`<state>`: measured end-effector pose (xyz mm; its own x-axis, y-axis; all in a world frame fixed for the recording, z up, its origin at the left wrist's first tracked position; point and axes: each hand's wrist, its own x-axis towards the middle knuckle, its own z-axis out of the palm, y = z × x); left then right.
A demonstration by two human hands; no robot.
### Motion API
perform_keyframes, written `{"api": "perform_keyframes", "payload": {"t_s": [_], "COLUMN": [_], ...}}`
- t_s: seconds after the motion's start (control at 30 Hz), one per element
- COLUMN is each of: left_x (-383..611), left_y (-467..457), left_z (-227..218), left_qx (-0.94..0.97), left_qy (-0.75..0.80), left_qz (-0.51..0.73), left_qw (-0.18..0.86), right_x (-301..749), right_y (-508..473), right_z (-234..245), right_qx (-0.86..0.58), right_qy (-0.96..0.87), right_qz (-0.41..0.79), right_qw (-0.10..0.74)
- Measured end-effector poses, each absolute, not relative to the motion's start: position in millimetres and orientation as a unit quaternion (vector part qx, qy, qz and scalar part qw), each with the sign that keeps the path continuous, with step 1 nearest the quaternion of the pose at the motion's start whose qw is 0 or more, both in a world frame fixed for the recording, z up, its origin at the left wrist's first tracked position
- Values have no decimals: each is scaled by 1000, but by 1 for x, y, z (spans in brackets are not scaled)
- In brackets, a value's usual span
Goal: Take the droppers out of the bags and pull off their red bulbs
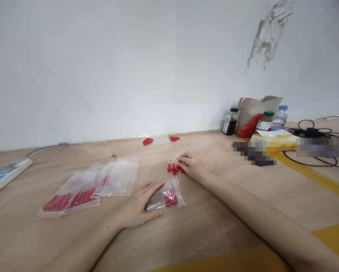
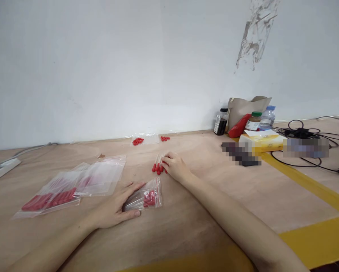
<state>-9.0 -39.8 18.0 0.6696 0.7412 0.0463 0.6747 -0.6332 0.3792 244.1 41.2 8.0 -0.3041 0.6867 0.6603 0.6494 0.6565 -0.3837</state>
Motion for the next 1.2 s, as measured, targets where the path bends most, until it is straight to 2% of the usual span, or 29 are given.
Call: {"api": "perform_keyframes", "payload": {"t_s": [0.37,0.53,0.67,0.77,0.83,0.9,1.03,1.1,1.2], "left_x": [-10,-9,-8,-8,-7,-7,-6,-3,1], "left_y": [-39,-39,-38,-39,-40,-41,-43,-44,-48], "left_z": [17,19,18,20,22,26,31,30,25], "left_qx": [900,901,905,904,902,899,889,891,902], "left_qy": [395,394,383,382,386,381,366,353,330], "left_qz": [95,93,100,105,99,98,178,215,208], "left_qw": [160,158,154,158,168,192,208,189,186], "right_x": [243,243,247,254,258,259,252,247,240], "right_y": [34,33,33,30,24,16,-7,-16,-21], "right_z": [6,4,15,33,41,41,21,11,4], "right_qx": [-403,-407,-425,-457,-474,-478,-427,-405,-408], "right_qy": [-843,-838,-794,-714,-683,-709,-805,-828,-830], "right_qz": [-24,-23,9,-20,-26,27,158,171,171], "right_qw": [355,362,434,529,556,518,380,349,339]}}
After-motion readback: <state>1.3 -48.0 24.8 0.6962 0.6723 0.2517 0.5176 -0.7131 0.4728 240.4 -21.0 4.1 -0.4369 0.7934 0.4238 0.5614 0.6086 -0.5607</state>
